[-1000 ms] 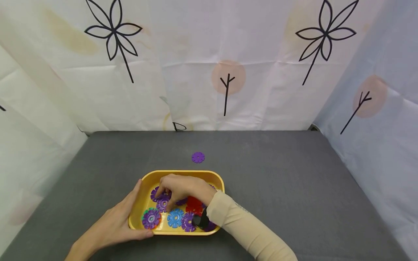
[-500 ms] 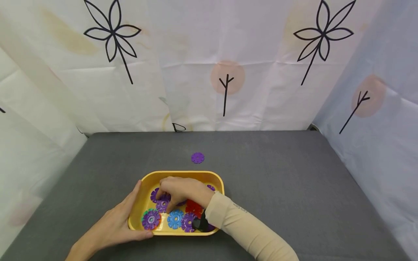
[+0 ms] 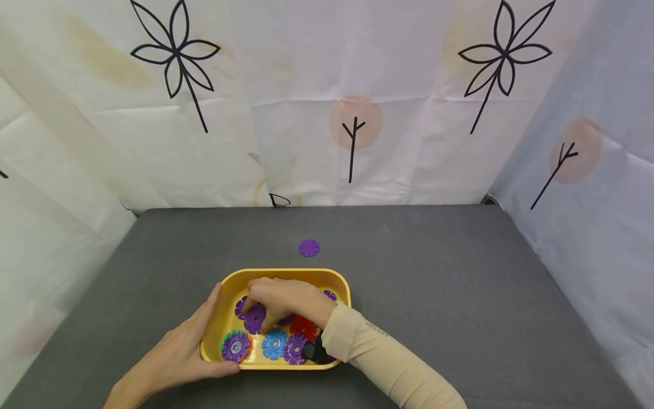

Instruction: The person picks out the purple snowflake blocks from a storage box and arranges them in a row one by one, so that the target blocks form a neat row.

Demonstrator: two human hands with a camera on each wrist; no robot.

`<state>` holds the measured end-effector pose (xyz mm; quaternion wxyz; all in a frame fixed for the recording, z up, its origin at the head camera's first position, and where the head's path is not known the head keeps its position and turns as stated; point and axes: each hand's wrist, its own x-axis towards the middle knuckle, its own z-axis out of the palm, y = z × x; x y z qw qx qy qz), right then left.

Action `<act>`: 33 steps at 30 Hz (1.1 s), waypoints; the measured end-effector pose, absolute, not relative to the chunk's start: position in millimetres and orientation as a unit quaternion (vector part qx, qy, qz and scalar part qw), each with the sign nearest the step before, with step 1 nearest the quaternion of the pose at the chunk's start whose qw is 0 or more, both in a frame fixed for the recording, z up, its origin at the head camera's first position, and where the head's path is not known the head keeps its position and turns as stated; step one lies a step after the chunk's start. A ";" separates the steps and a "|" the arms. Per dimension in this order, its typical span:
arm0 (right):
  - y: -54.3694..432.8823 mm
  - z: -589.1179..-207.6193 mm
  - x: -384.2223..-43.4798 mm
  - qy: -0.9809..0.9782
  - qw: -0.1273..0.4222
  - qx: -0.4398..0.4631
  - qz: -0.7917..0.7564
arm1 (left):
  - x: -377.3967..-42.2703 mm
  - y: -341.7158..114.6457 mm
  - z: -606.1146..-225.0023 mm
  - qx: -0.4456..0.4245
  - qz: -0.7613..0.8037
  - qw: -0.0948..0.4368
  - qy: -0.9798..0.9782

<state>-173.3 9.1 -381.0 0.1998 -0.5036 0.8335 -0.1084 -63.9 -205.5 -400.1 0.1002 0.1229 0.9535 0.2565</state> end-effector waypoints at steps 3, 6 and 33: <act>10.0 -380.7 -172.4 0.836 0.207 -0.497 -0.105 | -63.9 -205.2 -399.7 0.120 0.258 0.104 0.953; 9.8 -381.2 -172.2 0.835 0.213 -0.498 -0.098 | -63.7 -205.1 -399.8 0.117 0.258 0.107 0.953; 70.4 -315.4 -194.1 0.873 0.097 -0.411 -0.244 | -63.6 -204.4 -399.5 0.106 0.264 0.112 0.952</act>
